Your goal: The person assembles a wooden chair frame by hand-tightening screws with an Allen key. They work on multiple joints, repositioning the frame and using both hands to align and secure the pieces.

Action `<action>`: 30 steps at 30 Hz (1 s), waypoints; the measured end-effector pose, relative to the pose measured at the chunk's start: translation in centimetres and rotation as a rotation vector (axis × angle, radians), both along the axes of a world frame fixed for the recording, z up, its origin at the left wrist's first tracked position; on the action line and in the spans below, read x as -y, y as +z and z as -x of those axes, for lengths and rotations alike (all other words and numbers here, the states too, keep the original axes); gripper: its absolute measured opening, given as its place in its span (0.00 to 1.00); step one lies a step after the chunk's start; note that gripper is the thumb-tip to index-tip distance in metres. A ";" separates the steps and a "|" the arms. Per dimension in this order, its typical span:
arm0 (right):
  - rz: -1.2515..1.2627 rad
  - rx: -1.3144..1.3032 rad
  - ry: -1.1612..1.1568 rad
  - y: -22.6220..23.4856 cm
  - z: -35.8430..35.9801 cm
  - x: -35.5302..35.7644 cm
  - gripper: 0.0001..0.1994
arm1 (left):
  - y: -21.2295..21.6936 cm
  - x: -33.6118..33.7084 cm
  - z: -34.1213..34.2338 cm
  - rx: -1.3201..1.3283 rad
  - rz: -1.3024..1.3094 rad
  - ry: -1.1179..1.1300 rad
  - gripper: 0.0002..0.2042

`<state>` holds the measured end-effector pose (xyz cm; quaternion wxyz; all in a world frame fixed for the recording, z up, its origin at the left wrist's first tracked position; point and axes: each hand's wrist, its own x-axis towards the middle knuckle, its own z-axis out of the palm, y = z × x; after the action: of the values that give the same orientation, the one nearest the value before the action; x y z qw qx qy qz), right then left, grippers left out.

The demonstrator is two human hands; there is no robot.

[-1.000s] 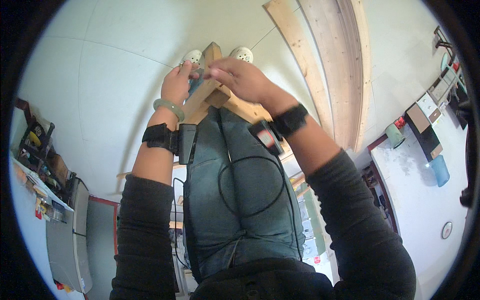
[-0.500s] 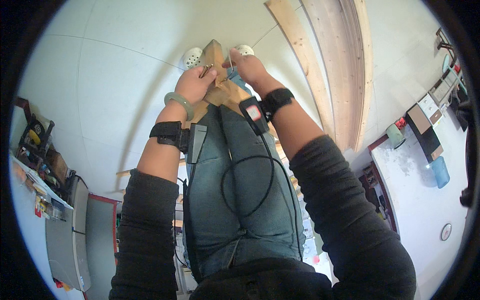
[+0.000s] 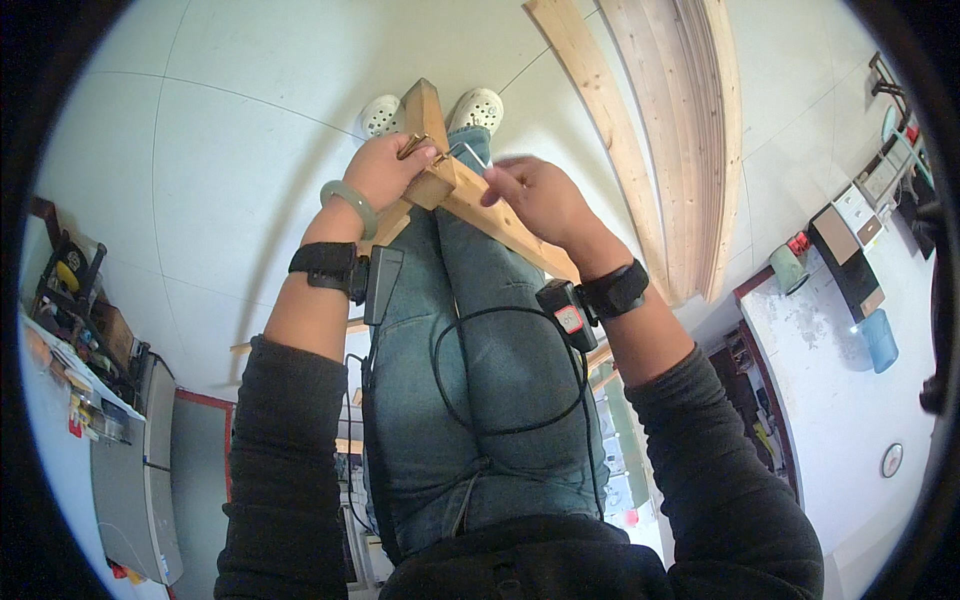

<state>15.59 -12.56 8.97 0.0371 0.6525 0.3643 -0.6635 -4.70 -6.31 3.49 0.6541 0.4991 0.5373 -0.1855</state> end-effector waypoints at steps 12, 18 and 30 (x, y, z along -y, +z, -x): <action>-0.112 0.008 -0.228 -10.7 4.1 -3.3 0.22 | -1.2 0.4 0.8 0.157 0.127 0.137 0.15; -0.319 -0.279 -0.075 -6.0 4.2 -5.8 0.17 | -1.2 1.9 2.6 0.104 0.512 0.956 0.13; 0.138 0.167 -0.022 -2.4 -0.9 3.6 0.25 | -0.9 -0.4 -0.2 0.079 0.046 -0.026 0.16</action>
<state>16.54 -16.16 6.61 0.1048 0.7056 0.3062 -0.6304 -4.51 -5.90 2.64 0.6834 0.4980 0.5002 -0.1865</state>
